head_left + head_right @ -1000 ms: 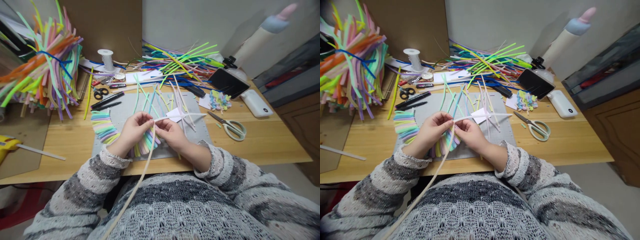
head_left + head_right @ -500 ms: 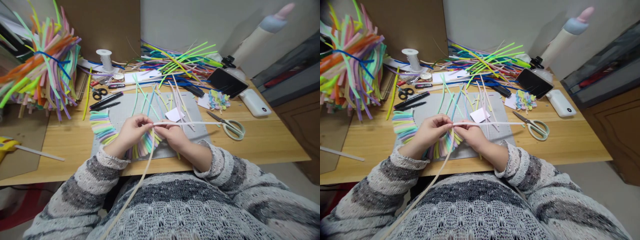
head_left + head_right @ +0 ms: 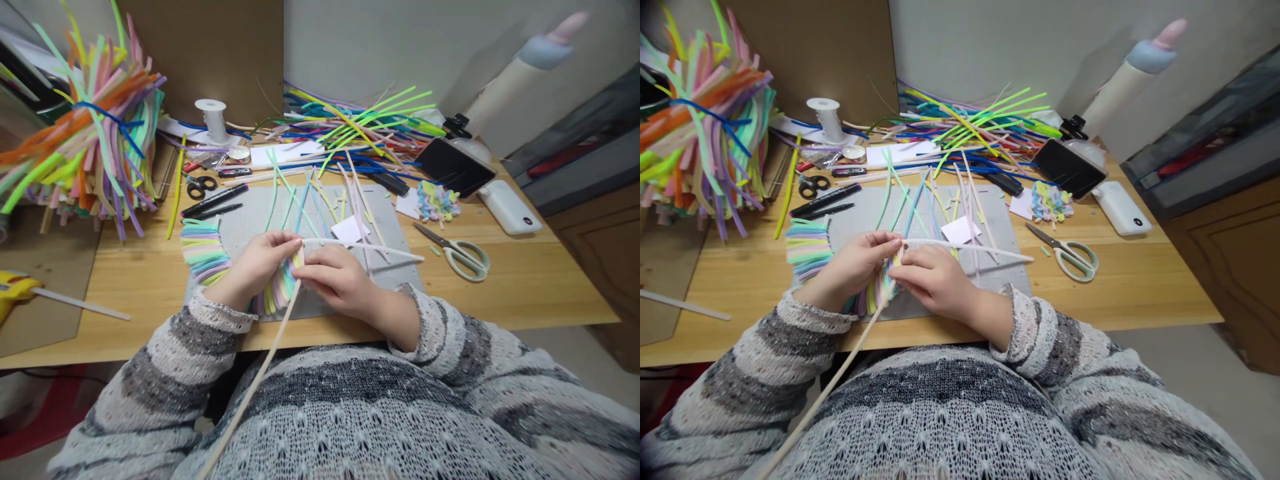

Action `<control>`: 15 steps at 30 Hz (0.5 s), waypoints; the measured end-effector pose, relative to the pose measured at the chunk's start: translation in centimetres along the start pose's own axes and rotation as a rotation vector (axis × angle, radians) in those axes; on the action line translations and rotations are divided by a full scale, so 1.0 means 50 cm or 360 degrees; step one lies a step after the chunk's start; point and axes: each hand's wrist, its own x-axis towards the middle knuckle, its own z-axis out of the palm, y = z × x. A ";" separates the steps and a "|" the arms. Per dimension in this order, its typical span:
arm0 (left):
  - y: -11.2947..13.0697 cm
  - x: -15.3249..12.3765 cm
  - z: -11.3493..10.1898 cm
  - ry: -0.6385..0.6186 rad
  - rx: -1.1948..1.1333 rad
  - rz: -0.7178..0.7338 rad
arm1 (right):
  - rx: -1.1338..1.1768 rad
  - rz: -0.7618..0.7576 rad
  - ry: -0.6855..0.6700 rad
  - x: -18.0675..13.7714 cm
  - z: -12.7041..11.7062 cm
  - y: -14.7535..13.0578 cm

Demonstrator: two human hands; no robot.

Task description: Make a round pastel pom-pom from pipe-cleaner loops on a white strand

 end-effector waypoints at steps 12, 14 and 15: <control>0.019 -0.001 -0.003 -0.0132 -0.0180 -0.0102 | -0.0188 0.0050 -0.0094 -0.003 -0.010 -0.006; 0.021 -0.001 -0.002 -0.0132 -0.0213 -0.0082 | -0.0185 0.0057 -0.0085 -0.002 -0.013 -0.007; 0.021 0.000 -0.002 -0.0124 -0.0233 -0.0076 | -0.0170 0.0067 -0.0071 -0.002 -0.014 -0.008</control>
